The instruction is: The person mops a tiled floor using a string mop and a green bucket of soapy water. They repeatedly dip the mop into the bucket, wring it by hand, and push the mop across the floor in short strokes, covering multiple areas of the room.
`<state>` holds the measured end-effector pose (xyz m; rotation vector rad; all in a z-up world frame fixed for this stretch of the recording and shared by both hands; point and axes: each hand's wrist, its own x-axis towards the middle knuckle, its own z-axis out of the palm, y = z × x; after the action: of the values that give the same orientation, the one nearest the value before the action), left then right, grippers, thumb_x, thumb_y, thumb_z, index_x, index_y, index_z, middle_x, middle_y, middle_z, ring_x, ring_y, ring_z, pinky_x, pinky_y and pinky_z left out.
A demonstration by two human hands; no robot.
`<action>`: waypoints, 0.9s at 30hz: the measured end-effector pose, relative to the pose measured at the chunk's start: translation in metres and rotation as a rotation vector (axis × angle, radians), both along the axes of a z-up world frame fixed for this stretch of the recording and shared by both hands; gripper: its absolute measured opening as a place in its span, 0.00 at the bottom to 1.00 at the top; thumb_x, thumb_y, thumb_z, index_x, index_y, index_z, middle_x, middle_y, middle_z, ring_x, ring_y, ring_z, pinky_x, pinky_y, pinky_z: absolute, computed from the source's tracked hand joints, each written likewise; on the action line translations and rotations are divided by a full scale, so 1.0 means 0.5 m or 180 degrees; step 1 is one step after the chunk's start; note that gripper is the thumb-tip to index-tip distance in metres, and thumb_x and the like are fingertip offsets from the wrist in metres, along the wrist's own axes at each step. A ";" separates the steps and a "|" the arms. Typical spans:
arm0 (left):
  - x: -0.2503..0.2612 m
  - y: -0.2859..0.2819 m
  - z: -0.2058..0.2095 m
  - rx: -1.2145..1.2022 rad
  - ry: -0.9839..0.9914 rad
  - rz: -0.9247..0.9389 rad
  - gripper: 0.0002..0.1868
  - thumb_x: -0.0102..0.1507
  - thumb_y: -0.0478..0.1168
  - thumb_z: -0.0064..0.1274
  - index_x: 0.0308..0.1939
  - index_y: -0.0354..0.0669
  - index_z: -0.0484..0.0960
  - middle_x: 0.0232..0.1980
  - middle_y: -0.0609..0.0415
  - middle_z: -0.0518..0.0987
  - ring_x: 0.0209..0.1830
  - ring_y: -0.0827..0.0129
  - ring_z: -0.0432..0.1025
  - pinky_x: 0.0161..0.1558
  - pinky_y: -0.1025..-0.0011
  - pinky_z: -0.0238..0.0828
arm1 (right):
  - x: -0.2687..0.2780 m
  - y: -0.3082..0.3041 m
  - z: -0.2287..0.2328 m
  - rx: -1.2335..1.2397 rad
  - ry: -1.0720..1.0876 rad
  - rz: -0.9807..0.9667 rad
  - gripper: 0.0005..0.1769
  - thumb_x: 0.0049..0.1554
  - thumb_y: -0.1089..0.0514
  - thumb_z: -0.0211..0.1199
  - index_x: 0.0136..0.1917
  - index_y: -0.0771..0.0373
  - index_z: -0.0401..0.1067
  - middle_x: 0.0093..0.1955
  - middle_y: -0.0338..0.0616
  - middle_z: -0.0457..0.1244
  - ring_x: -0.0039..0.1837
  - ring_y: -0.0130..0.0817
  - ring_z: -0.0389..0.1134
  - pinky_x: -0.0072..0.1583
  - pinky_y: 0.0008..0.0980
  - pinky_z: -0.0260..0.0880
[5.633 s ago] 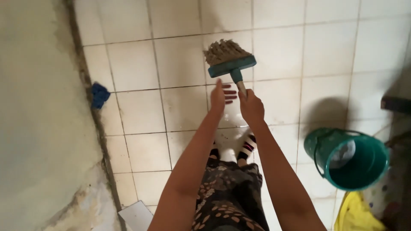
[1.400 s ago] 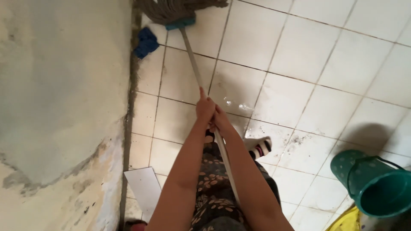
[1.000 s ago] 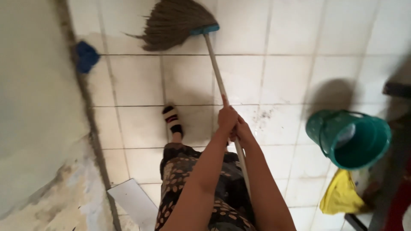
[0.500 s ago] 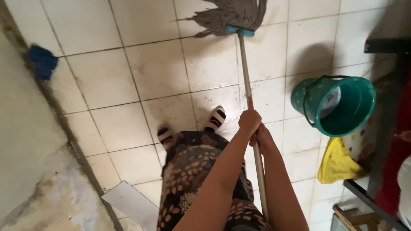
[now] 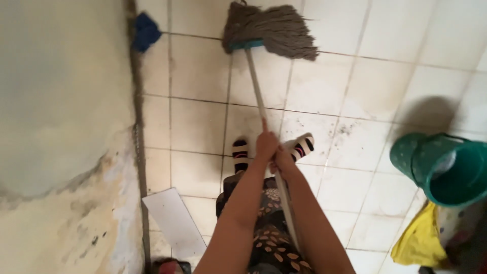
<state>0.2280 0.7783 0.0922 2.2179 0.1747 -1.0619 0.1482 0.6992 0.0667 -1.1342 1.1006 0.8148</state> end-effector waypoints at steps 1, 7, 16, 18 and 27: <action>-0.023 0.051 -0.034 0.0025 -0.0011 0.0075 0.23 0.64 0.32 0.38 0.58 0.15 0.75 0.82 0.26 0.44 0.50 0.30 0.77 0.55 0.42 0.74 | -0.007 0.046 -0.009 0.0025 -0.0011 0.0075 0.22 0.69 0.41 0.43 0.71 0.50 0.60 0.32 0.44 0.58 0.26 0.35 0.61 0.25 0.37 0.68; -0.033 0.282 0.128 0.0128 0.0383 0.1116 0.46 0.61 0.31 0.38 0.80 0.30 0.34 0.52 0.23 0.77 0.46 0.35 0.78 0.52 0.48 0.75 | -0.016 0.287 0.054 0.0330 0.0135 0.0411 0.25 0.68 0.40 0.47 0.72 0.52 0.64 0.32 0.55 0.65 0.28 0.46 0.68 0.26 0.44 0.72; -0.059 0.235 -0.002 0.0360 0.0595 0.1604 0.39 0.69 0.43 0.31 0.83 0.62 0.35 0.55 0.28 0.79 0.56 0.37 0.76 0.55 0.47 0.72 | -0.030 0.224 -0.029 0.0460 -0.0341 0.0358 0.26 0.69 0.48 0.49 0.77 0.55 0.61 0.41 0.55 0.66 0.34 0.42 0.69 0.30 0.43 0.73; -0.072 0.175 -0.079 0.0230 0.0268 0.1310 0.40 0.69 0.42 0.33 0.83 0.57 0.34 0.48 0.25 0.80 0.52 0.33 0.76 0.51 0.43 0.71 | -0.024 0.159 -0.033 0.0393 -0.0325 -0.0138 0.30 0.67 0.50 0.52 0.79 0.59 0.56 0.37 0.57 0.64 0.31 0.45 0.66 0.29 0.45 0.69; 0.048 -0.282 -0.340 0.0261 -0.0439 -0.0111 0.44 0.67 0.41 0.41 0.81 0.36 0.36 0.81 0.25 0.46 0.53 0.34 0.78 0.58 0.43 0.74 | 0.019 -0.308 -0.313 0.0586 0.0059 -0.1429 0.27 0.60 0.46 0.67 0.66 0.62 0.70 0.35 0.59 0.64 0.29 0.51 0.67 0.31 0.54 0.69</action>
<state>0.2522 0.6373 -0.0779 2.3665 0.1217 -0.9311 0.1577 0.5450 -0.0899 -0.6895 1.2103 0.5583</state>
